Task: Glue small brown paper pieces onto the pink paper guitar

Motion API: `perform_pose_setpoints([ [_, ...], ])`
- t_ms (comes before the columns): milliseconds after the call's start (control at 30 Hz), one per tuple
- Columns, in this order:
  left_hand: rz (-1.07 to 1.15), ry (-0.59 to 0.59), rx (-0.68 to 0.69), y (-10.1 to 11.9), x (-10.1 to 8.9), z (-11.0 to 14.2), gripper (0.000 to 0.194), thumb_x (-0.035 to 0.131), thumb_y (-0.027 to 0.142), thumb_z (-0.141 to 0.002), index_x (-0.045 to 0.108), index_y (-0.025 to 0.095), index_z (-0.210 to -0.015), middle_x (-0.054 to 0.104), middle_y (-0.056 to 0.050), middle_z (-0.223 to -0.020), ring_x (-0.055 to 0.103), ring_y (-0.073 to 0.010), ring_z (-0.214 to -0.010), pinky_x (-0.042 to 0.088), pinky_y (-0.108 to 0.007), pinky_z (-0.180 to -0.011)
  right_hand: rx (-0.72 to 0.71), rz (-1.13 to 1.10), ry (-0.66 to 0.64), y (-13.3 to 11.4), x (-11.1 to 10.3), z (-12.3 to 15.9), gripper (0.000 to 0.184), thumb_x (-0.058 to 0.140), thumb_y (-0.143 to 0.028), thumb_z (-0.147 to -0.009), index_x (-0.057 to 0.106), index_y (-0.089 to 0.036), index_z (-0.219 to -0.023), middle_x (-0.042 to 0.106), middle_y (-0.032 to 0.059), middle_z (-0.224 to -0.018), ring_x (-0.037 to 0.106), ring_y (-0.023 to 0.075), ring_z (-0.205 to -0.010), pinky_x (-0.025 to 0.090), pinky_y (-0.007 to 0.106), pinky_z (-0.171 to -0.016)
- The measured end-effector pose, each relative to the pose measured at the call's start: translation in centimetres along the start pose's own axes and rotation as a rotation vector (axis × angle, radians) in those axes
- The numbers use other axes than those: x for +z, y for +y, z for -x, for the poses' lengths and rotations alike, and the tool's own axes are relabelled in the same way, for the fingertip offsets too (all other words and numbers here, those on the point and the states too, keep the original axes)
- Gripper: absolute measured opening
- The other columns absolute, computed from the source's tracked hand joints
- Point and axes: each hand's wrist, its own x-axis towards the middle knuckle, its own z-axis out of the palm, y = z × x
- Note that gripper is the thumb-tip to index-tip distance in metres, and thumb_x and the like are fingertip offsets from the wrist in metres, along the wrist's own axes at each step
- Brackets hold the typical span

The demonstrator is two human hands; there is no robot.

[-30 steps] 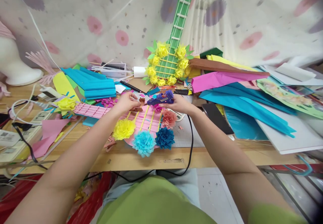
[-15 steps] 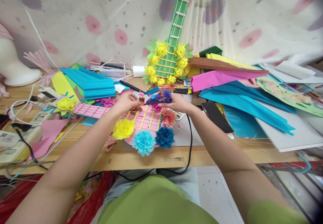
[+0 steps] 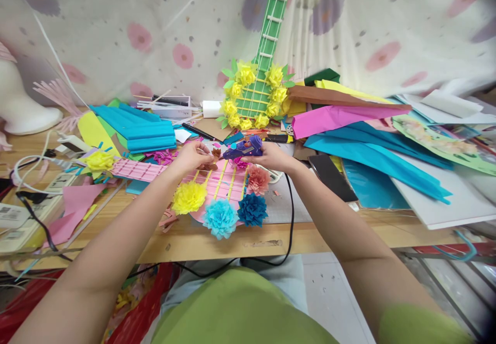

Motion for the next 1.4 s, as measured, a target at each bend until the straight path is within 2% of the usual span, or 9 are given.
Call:
perform_pose_setpoints([
  [233,0.012,-0.024,-0.021,0.6,0.1,0.5,0.031,0.08,0.011,-0.053,0.053,0.016,-0.067,0.062,-0.001,-0.059,0.059,-0.0138,-0.051,0.042,-0.023,-0.045,0.004,0.002,-0.018,-0.3,0.1,-0.1,0.039,0.068,-0.045,-0.073,0.071,-0.021,-0.103,0.073,0.0015,-0.098,0.067,0.0216,-0.092,0.051,0.031,-0.083],
  [500,0.022,-0.035,-0.016,0.8,0.2,0.6,0.033,0.082,0.012,-0.049,0.053,0.016,-0.065,0.062,-0.001,-0.057,0.06,-0.0151,-0.053,0.043,-0.024,-0.048,0.015,-0.01,0.005,-0.5,0.0,-0.1,0.036,0.069,-0.042,-0.074,0.071,-0.021,-0.102,0.073,0.0028,-0.099,0.067,0.0216,-0.093,0.051,0.032,-0.083],
  [800,0.065,-0.058,-0.045,1.2,0.2,0.9,0.032,0.081,0.009,-0.053,0.052,0.015,-0.067,0.063,0.0,-0.056,0.06,-0.013,-0.051,0.043,-0.022,-0.047,0.04,0.011,0.034,0.0,-0.4,-0.1,0.038,0.069,-0.046,-0.073,0.071,-0.02,-0.101,0.073,0.0044,-0.097,0.067,0.0224,-0.092,0.051,0.032,-0.081],
  [900,0.122,-0.079,-0.063,1.1,0.1,1.0,0.033,0.081,0.01,-0.054,0.052,0.015,-0.069,0.065,-0.001,-0.059,0.064,-0.0151,-0.053,0.047,-0.024,-0.05,0.075,0.006,0.106,1.2,-1.2,0.2,0.041,0.068,-0.049,-0.073,0.071,-0.018,-0.098,0.073,0.0055,-0.094,0.067,0.0218,-0.088,0.051,0.032,-0.078],
  [1033,0.157,-0.065,-0.077,0.8,-0.1,0.8,0.032,0.08,0.008,-0.056,0.052,0.015,-0.069,0.063,0.0,-0.058,0.064,-0.0146,-0.053,0.051,-0.026,-0.052,0.188,-0.045,0.305,4.1,-2.5,0.6,0.045,0.066,-0.055,-0.072,0.07,-0.015,-0.092,0.071,0.0065,-0.076,0.064,0.0188,-0.07,0.051,0.031,-0.066],
  [1167,0.166,-0.013,-0.056,0.5,-0.2,0.5,0.033,0.08,0.007,-0.055,0.052,0.015,-0.07,0.06,0.003,-0.056,0.064,-0.013,-0.053,0.051,-0.024,-0.052,0.332,-0.005,0.488,7.7,-2.6,0.8,0.047,0.067,-0.054,-0.071,0.07,-0.012,-0.091,0.072,0.0099,-0.078,0.066,0.0224,-0.075,0.051,0.032,-0.068],
  [1267,0.183,0.001,-0.017,0.4,-0.3,0.5,0.033,0.081,0.011,-0.055,0.051,0.016,-0.068,0.06,0.003,-0.055,0.063,-0.012,-0.053,0.051,-0.023,-0.052,0.46,0.131,0.479,9.4,-1.6,0.6,0.048,0.067,-0.054,-0.072,0.071,-0.012,-0.094,0.073,0.0126,-0.089,0.067,0.0264,-0.089,0.05,0.034,-0.076],
  [1400,0.258,-0.025,-0.025,0.5,-0.2,0.7,0.034,0.08,0.014,-0.056,0.048,0.017,-0.067,0.064,0.001,-0.06,0.066,-0.0139,-0.058,0.052,-0.025,-0.055,0.574,0.282,0.402,10.4,-0.1,0.1,0.053,0.06,-0.061,-0.075,0.07,-0.014,-0.099,0.072,0.0142,-0.1,0.066,0.0287,-0.098,0.048,0.034,-0.081],
])
